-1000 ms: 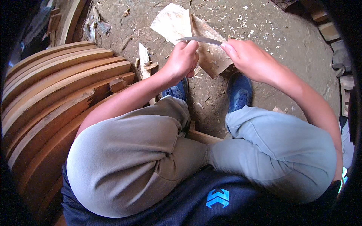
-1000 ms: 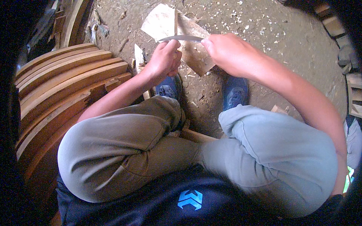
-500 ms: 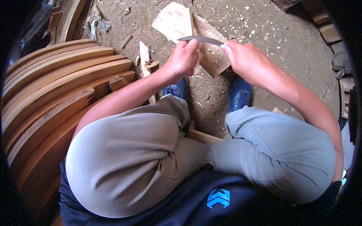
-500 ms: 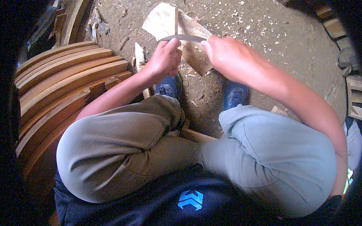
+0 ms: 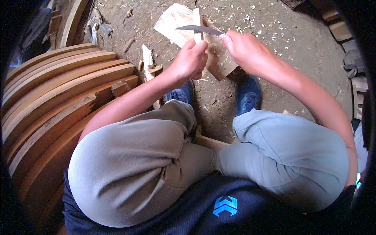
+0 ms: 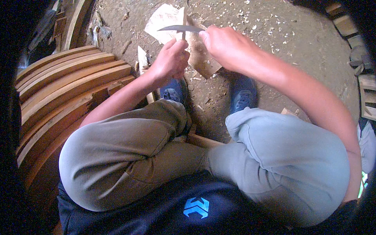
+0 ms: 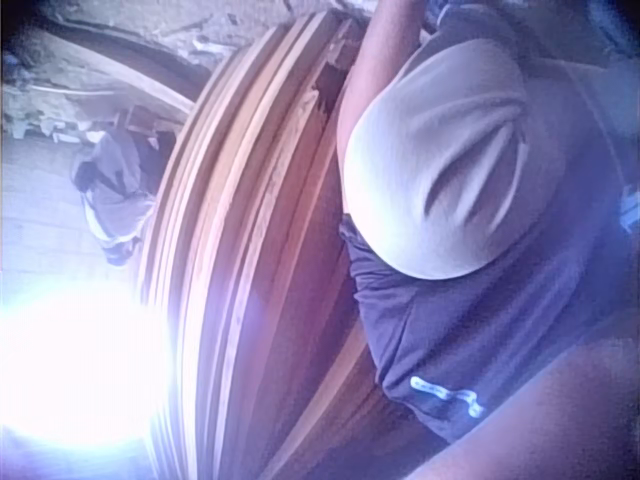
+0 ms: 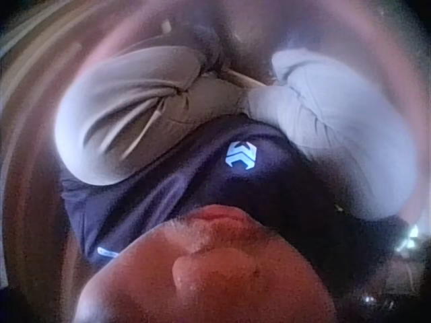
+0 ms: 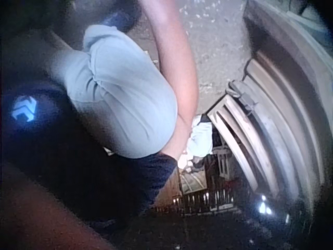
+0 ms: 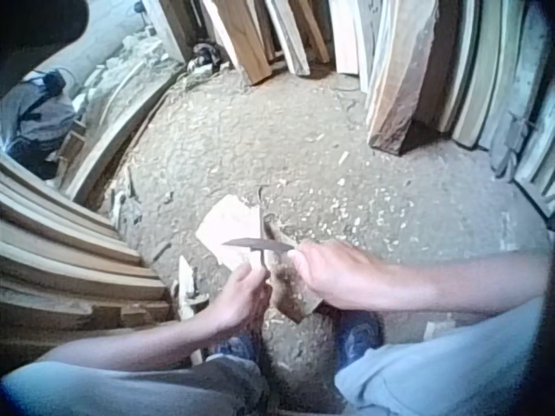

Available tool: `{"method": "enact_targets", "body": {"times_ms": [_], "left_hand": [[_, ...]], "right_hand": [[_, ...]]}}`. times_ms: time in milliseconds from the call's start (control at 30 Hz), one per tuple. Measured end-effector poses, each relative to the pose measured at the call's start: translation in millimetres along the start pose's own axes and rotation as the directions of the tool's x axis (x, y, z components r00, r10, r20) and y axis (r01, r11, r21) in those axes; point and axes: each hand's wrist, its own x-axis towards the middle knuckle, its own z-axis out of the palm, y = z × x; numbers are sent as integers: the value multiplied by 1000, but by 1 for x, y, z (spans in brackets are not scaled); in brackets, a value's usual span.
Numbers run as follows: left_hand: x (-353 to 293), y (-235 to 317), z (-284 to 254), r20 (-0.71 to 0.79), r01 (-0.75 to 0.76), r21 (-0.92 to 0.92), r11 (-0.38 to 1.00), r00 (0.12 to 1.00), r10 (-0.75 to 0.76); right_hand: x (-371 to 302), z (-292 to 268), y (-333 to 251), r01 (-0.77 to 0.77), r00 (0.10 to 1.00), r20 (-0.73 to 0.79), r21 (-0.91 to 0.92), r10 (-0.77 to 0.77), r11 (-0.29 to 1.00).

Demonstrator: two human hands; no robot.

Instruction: The person sits on the ground and uses a knife to shave and shape a small piece of wood held between their hands. They repeatedly pare thin shavings from the wood, occasionally pausing to inspect the edges and adjust their grip.

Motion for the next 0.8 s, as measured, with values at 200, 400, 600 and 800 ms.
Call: {"method": "enact_targets", "body": {"times_ms": [200,400,600,800], "left_hand": [[2,-2,-9,-2,-47,-19,999,999,47],[1,-8,-11,-77,-92,-8,996,993,92],[-1,-16,-9,0,-125,-18,992,992,125],[2,-25,-7,35,-81,-98,992,996,85]], "right_hand": [[-7,-1,16,11,1000,0,122,-11,992],[-11,-3,28,39,999,29,98,-42,994],[-13,4,24,37,996,79,93,-44,995],[-17,18,25,48,996,76,48,-52,998]]}}
